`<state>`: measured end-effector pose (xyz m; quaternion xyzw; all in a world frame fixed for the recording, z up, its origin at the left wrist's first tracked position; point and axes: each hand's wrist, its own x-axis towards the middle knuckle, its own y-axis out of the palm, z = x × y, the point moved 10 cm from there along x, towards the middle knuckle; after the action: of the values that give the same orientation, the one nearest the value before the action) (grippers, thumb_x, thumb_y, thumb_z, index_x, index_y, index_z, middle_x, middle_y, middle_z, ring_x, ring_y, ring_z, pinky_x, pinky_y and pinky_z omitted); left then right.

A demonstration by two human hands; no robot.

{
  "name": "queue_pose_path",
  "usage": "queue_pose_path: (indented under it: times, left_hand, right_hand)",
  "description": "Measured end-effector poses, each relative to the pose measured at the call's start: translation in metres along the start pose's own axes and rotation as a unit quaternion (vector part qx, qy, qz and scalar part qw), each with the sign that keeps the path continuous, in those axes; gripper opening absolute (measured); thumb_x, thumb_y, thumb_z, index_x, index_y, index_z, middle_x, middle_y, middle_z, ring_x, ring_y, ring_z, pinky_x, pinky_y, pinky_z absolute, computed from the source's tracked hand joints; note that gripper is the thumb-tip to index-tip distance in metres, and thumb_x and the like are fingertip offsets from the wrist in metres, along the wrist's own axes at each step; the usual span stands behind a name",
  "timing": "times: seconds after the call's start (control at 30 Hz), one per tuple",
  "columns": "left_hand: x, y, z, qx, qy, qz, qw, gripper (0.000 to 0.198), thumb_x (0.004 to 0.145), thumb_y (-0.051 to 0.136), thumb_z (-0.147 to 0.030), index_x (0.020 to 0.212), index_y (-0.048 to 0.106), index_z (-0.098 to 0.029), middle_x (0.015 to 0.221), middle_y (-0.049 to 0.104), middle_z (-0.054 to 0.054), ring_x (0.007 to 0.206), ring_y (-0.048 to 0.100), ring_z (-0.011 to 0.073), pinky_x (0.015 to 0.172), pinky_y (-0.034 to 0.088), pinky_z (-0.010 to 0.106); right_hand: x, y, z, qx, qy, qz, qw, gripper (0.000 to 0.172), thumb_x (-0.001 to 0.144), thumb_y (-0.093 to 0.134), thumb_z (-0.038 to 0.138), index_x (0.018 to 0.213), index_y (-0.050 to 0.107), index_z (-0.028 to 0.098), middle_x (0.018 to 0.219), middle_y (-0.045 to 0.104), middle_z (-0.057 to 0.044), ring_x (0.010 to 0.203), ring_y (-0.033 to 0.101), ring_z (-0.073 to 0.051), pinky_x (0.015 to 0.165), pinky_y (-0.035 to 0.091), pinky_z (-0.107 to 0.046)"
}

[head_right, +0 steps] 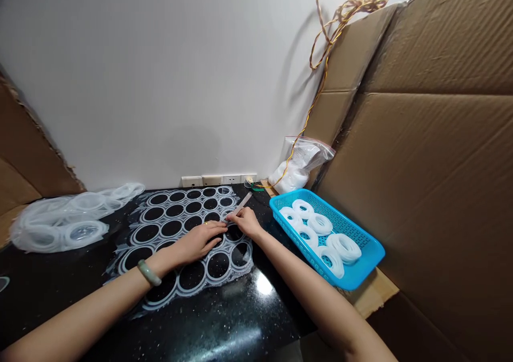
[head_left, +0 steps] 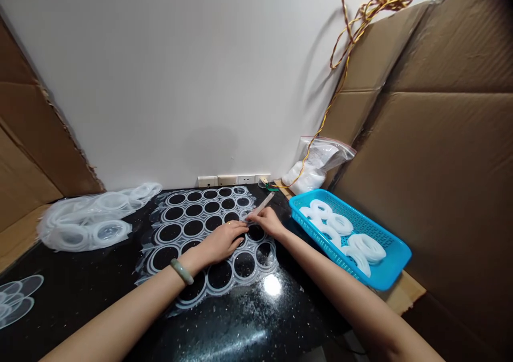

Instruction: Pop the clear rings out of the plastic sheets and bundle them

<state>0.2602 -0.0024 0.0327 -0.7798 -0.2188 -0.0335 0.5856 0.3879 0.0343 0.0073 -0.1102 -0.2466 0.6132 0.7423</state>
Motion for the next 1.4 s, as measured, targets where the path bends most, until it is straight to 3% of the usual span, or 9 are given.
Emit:
queue_pose_path:
  times: [0.1,0.4,0.67,0.93,1.1,1.27,1.33,1.4]
  left_hand:
    - [-0.001,0.000,-0.001,0.000,0.000,0.005,1.000,0.036,0.090,0.049,-0.016,0.125,0.060,-0.015,0.131,0.059,0.013,0.121,0.054,0.0242,0.105,0.043,0.040]
    - [0.000,0.001,0.002,-0.016,-0.016,0.016,1.000,0.038,0.088,0.051,-0.017,0.125,0.060,-0.018,0.133,0.058,0.011,0.122,0.054,0.0246,0.106,0.042,0.041]
    - [0.001,-0.002,0.002,-0.040,-0.023,0.023,0.999,0.037,0.087,0.052,-0.017,0.123,0.062,-0.016,0.133,0.058,0.013,0.123,0.054,0.0268,0.107,0.040,0.042]
    - [0.003,-0.004,0.000,-0.013,-0.028,0.038,0.999,0.037,0.086,0.053,-0.015,0.122,0.061,-0.016,0.128,0.061,0.013,0.118,0.057,0.0266,0.103,0.044,0.040]
    - [0.001,-0.004,0.002,-0.026,-0.032,0.040,0.998,0.037,0.087,0.055,-0.018,0.123,0.061,-0.017,0.131,0.059,0.012,0.122,0.055,0.0261,0.106,0.041,0.040]
    - [-0.004,0.001,0.006,-0.055,-0.035,0.042,0.997,0.038,0.088,0.054,-0.021,0.126,0.059,-0.020,0.138,0.054,0.011,0.128,0.049,0.0253,0.109,0.036,0.041]
    - [-0.006,0.000,0.006,-0.082,-0.035,0.027,0.996,0.035,0.086,0.057,-0.020,0.121,0.062,-0.021,0.133,0.058,0.010,0.123,0.053,0.0253,0.107,0.038,0.041]
    - [-0.006,-0.011,0.013,-0.104,-0.061,-0.027,0.992,0.029,0.084,0.059,-0.019,0.112,0.065,-0.021,0.120,0.065,0.009,0.112,0.059,0.0245,0.101,0.043,0.040]
  right_hand:
    - [0.002,0.001,-0.002,0.030,-0.005,0.004,1.000,0.028,0.077,0.062,0.036,0.074,0.075,0.012,0.082,0.074,-0.010,0.078,0.068,-0.022,0.069,0.049,-0.027]
    - [0.002,0.002,0.005,-0.021,-0.034,-0.016,0.999,0.028,0.079,0.063,0.037,0.065,0.071,0.013,0.072,0.070,-0.007,0.071,0.063,-0.019,0.066,0.046,-0.027]
    - [-0.004,0.003,0.023,-0.135,-0.123,-0.026,0.983,0.021,0.085,0.060,0.029,0.071,0.068,0.016,0.079,0.064,-0.004,0.075,0.057,-0.016,0.069,0.042,-0.025]
    - [-0.004,0.012,0.039,-0.275,-0.144,-0.027,0.950,0.016,0.085,0.061,0.024,0.073,0.068,0.016,0.083,0.064,-0.006,0.081,0.056,-0.018,0.072,0.040,-0.026]
    - [0.004,0.002,0.025,-0.185,-0.086,-0.037,0.978,0.023,0.082,0.062,0.028,0.063,0.068,0.015,0.071,0.064,-0.004,0.068,0.055,-0.015,0.061,0.039,-0.024]
    - [0.009,-0.008,0.005,-0.097,-0.017,-0.030,0.995,0.042,0.075,0.064,0.040,0.042,0.055,0.014,0.043,0.045,0.002,0.046,0.040,-0.009,0.046,0.027,-0.022]
    - [0.009,-0.011,0.005,-0.073,-0.014,-0.036,0.997,0.043,0.072,0.065,0.042,0.042,0.055,0.014,0.043,0.045,0.002,0.046,0.039,-0.009,0.045,0.026,-0.021]
    - [0.007,-0.011,0.009,-0.048,-0.017,-0.035,0.998,0.041,0.071,0.065,0.044,0.044,0.058,0.013,0.046,0.050,0.000,0.049,0.043,-0.010,0.046,0.028,-0.021]
